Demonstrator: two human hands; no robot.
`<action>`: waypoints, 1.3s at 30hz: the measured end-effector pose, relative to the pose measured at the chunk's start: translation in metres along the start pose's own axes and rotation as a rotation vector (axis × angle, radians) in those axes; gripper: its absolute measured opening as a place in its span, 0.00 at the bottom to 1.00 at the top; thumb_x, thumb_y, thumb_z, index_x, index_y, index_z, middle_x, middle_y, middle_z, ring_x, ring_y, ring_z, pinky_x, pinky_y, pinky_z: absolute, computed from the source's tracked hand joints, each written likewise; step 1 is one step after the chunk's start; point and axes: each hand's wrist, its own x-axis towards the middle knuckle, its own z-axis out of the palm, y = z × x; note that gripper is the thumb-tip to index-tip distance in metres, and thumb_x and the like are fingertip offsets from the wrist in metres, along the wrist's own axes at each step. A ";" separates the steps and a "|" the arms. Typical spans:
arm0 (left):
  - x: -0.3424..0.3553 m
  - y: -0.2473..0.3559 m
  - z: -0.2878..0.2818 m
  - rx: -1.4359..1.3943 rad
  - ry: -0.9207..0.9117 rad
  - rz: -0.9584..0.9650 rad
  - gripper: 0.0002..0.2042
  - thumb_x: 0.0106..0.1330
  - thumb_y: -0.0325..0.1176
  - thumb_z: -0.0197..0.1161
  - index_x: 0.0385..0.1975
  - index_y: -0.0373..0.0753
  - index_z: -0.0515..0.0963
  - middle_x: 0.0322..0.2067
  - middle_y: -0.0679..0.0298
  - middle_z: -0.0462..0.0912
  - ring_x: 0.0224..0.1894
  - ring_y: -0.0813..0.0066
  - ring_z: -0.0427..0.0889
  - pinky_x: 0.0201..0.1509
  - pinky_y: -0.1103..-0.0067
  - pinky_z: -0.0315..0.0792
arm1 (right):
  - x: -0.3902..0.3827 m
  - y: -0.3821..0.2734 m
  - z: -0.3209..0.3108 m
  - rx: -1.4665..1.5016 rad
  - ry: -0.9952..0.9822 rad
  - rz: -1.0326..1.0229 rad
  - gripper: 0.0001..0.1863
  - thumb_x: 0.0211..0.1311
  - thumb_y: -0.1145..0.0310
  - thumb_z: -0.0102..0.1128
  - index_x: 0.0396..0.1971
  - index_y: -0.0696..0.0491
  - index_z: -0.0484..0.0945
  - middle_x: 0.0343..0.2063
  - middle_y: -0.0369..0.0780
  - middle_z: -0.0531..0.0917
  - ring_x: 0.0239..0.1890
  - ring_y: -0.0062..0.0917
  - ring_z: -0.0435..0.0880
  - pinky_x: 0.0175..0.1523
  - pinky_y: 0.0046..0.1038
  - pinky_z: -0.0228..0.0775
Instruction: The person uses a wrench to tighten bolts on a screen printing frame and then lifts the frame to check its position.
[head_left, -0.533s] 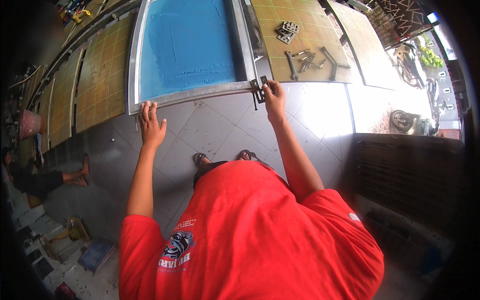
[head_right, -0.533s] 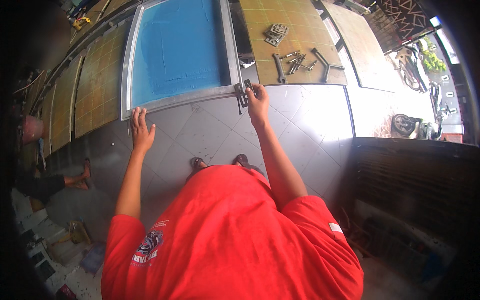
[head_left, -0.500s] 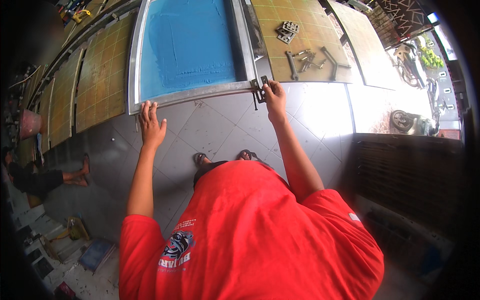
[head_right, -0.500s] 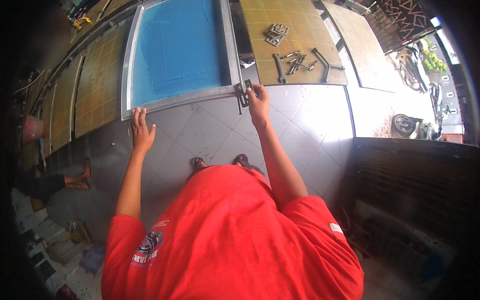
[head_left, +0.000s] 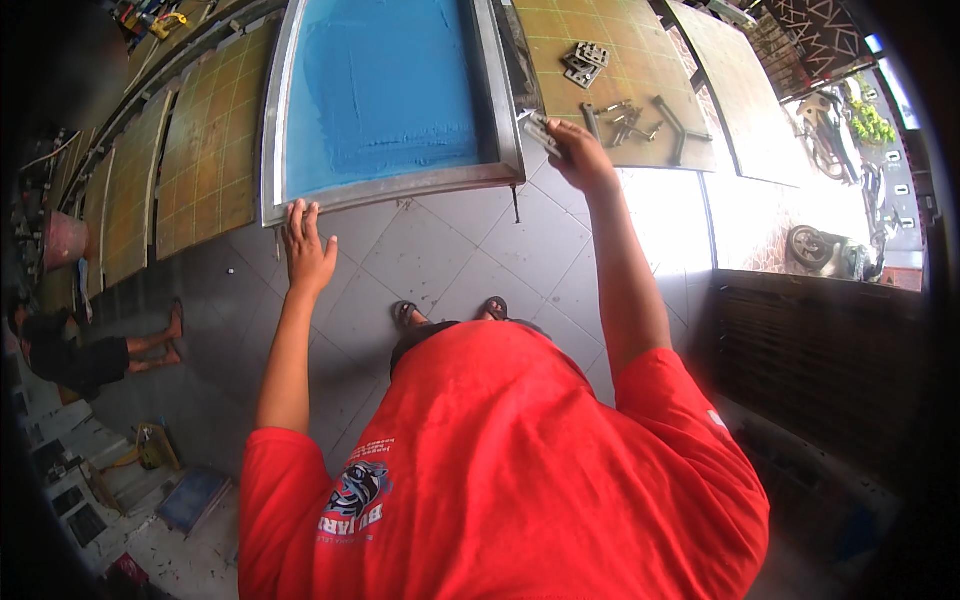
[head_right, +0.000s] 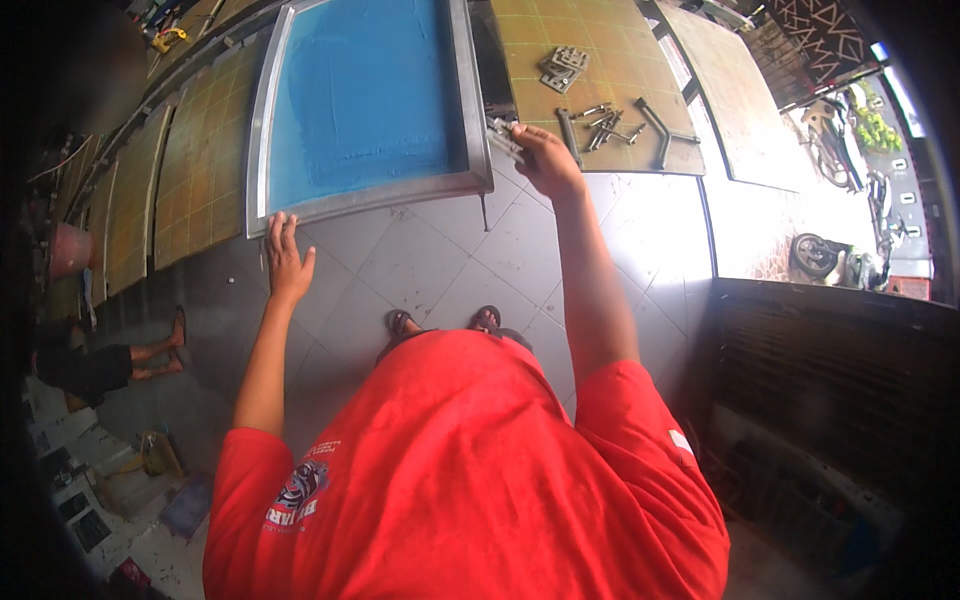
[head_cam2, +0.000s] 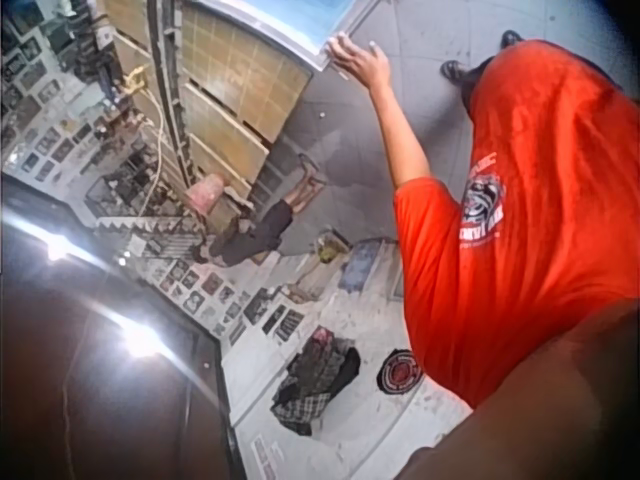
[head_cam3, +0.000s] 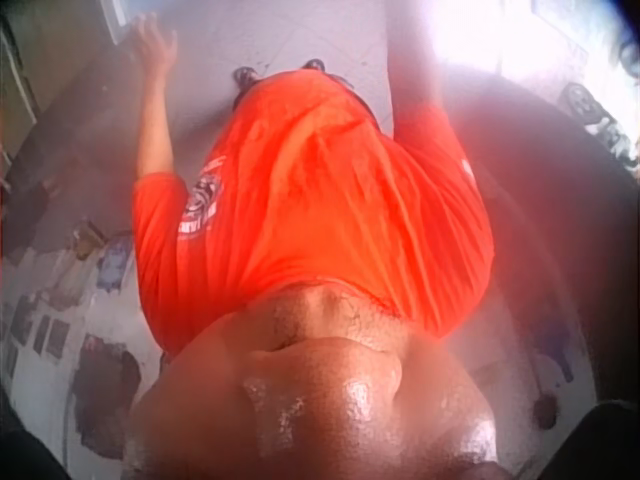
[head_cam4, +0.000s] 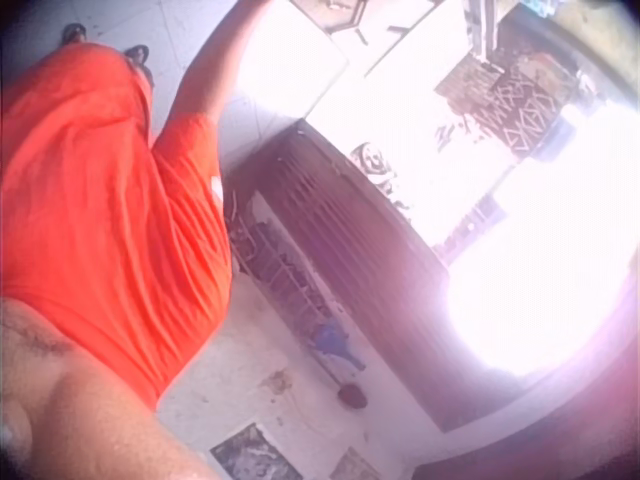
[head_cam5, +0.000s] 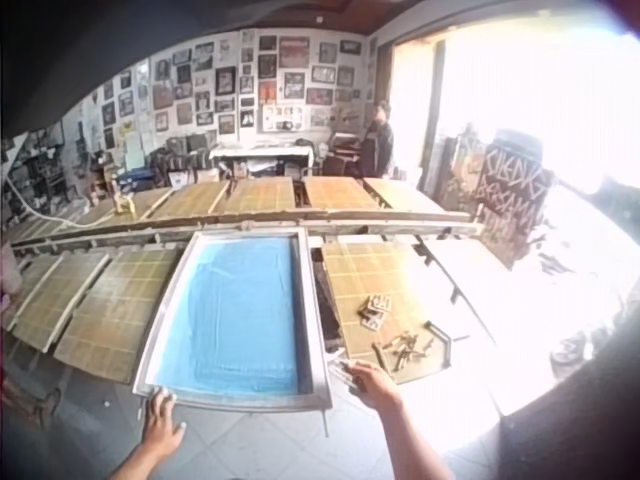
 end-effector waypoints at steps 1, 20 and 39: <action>0.000 -0.001 0.001 0.006 0.003 0.000 0.33 0.57 0.32 0.60 0.62 0.42 0.53 0.64 0.54 0.48 0.68 0.53 0.44 0.68 0.58 0.44 | 0.006 -0.010 0.001 -0.006 0.059 0.052 0.08 0.62 0.65 0.54 0.36 0.53 0.76 0.19 0.28 0.69 0.20 0.12 0.63 0.24 0.16 0.56; -0.005 0.009 -0.011 -0.007 -0.060 -0.087 0.34 0.56 0.30 0.60 0.63 0.42 0.52 0.64 0.56 0.48 0.68 0.53 0.45 0.69 0.61 0.45 | 0.094 -0.092 -0.096 -1.059 0.934 -0.395 0.15 0.53 0.59 0.56 0.34 0.52 0.82 0.33 0.44 0.83 0.37 0.38 0.83 0.44 0.34 0.72; -0.008 0.023 -0.003 0.044 -0.043 -0.239 0.34 0.58 0.38 0.60 0.64 0.44 0.52 0.67 0.53 0.43 0.69 0.53 0.40 0.65 0.47 0.40 | -0.037 0.009 -0.009 -1.599 0.734 -0.172 0.18 0.53 0.55 0.60 0.37 0.53 0.74 0.39 0.48 0.75 0.42 0.44 0.77 0.44 0.42 0.70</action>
